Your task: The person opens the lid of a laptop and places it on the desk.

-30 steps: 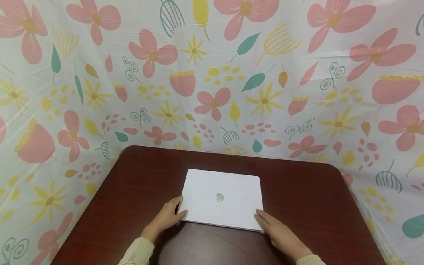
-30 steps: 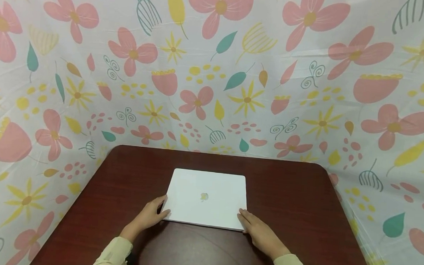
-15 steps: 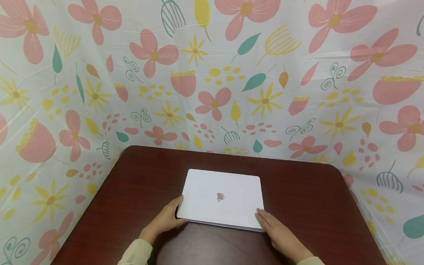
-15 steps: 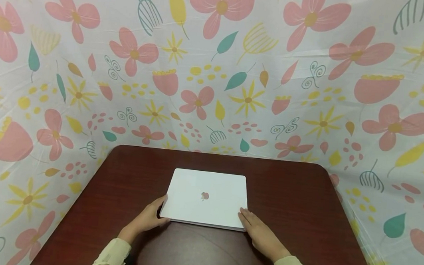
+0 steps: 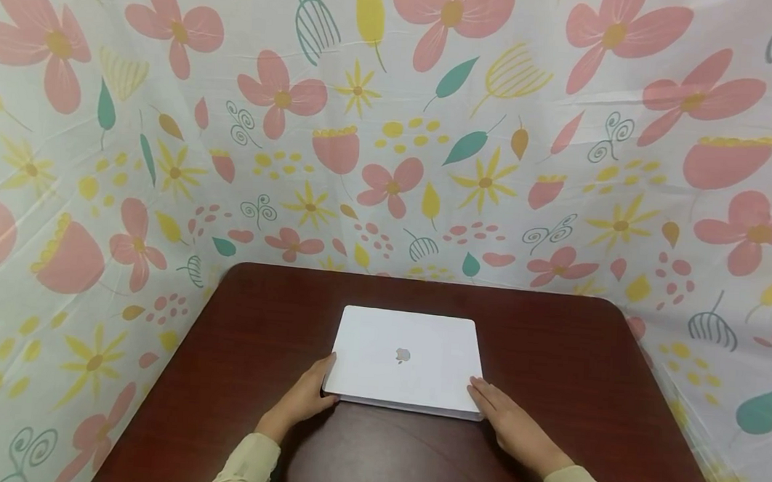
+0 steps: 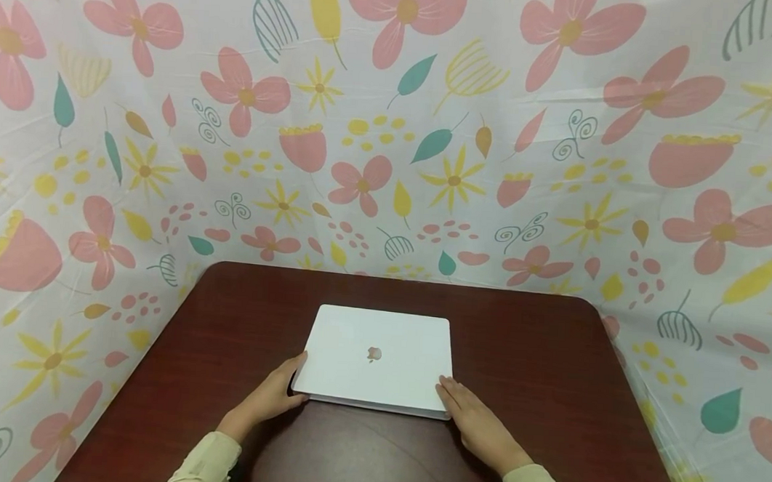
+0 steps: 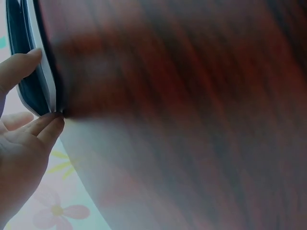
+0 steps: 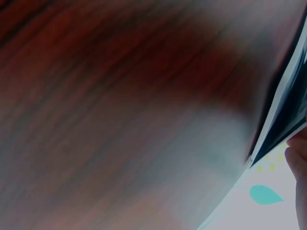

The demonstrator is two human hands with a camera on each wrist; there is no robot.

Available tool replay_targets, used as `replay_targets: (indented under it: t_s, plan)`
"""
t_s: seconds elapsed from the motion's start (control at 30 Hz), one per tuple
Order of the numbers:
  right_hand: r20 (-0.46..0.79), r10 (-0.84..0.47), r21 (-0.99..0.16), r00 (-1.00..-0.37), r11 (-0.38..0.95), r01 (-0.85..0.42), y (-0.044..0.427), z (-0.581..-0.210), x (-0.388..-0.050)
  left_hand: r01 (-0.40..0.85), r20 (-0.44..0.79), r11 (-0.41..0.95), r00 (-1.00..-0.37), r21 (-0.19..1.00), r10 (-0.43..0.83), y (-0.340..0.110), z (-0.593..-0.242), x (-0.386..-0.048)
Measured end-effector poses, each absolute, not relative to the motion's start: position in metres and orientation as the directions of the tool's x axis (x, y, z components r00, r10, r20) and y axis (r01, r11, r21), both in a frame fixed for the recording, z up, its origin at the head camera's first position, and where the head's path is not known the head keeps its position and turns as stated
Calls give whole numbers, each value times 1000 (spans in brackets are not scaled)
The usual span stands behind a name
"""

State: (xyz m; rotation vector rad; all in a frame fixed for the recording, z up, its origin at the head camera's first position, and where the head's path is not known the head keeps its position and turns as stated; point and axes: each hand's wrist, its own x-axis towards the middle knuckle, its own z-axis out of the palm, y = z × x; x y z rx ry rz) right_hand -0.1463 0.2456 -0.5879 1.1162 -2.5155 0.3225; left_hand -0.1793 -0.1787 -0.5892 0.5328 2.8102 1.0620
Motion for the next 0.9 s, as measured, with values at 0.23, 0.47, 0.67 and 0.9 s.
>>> replay_targets:
  t_s: [0.23,0.47,0.67,0.9]
  plan:
    - [471,-655,-51,-590,648,-760,248,-588,-150,262,25,701,-944,664,329,-180,-591,-181]
    - [527,-617,-47,-585,665,-745,248,-587,-153,268,53,687,-947,675,317,-182,-594,-183]
    - [593,-586,-54,-552,655,-754,246,-583,-159,246,43,687,-953,683,298,-182,-593,-183]
    - [618,-544,-145,-568,631,-762,245,-574,-164,254,47,705,-953,662,300,-183,-594,-184]
